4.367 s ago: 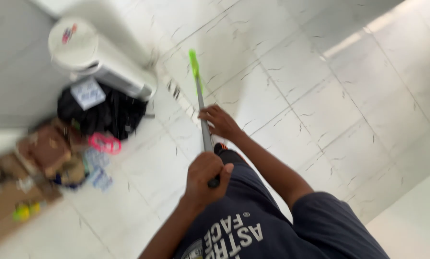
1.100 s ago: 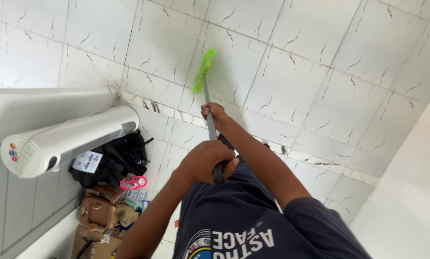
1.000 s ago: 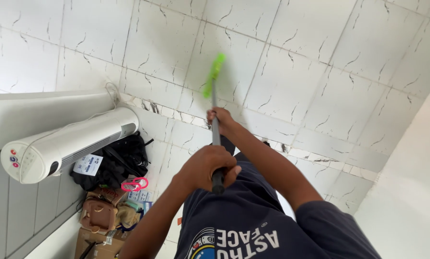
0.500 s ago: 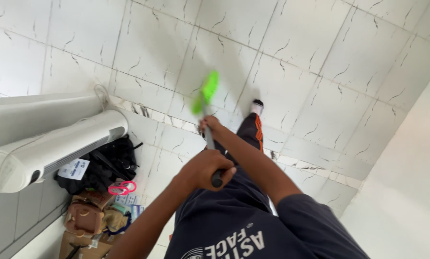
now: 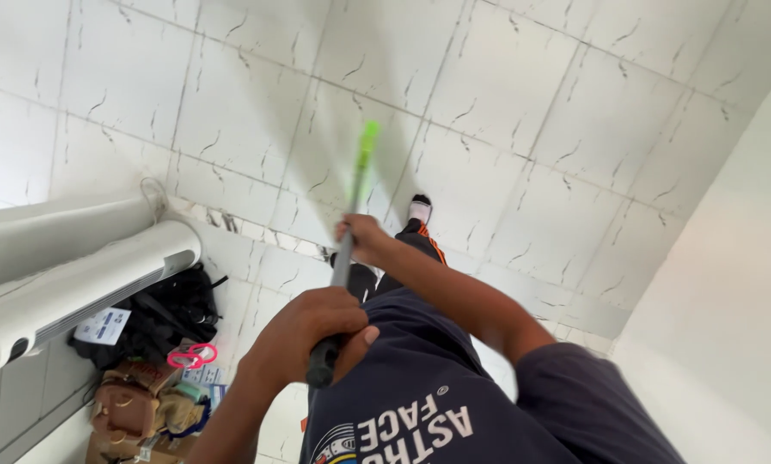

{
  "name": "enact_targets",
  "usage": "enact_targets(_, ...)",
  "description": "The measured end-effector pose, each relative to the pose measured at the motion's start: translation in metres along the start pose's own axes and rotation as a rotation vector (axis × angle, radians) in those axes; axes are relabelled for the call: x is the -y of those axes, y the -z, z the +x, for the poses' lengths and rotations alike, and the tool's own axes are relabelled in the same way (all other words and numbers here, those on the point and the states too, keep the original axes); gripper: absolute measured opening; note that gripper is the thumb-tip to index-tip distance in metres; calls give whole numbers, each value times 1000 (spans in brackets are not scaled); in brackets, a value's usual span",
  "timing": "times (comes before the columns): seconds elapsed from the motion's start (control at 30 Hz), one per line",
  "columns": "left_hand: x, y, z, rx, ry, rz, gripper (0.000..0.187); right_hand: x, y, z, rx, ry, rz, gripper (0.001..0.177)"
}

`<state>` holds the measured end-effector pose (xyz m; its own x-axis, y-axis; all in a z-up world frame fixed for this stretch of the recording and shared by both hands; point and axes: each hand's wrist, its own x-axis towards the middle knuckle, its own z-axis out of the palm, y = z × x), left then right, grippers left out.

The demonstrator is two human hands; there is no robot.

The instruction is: The person sweeps the tiled floor using a broom, moving around a doorway and various objects including a rolled-up rug, a fan, and bags.

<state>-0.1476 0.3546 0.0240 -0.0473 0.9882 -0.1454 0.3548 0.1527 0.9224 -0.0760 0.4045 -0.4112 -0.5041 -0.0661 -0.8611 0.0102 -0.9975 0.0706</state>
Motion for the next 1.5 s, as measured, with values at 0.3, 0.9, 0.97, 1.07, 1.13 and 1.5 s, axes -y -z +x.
enact_targets(0.3, 25, -76, 119, -176, -258, -322, 21, 181, 149, -64, -363, 314, -169, 11)
enact_targets(0.9, 46, -108, 162, 0, 2, -10, 30, 178, 28, 20, -21, -129, -394, 8)
enact_targets(0.97, 42, -94, 157, 24, 53, 41, 30, 164, 7, 29, 85, -224, -290, 15)
enact_targets(1.07, 30, -78, 147, 18, 96, 52, 28, 145, -12, 31, 163, -280, -155, 19)
enact_targets(1.13, 21, -68, 142, 42, 151, 30, 30, 139, -18, 30, 192, -267, -105, 23)
enact_targets(1.5, 29, -77, 149, 48, -181, -208, 35, 214, 116, -46, -300, 259, -195, 6)
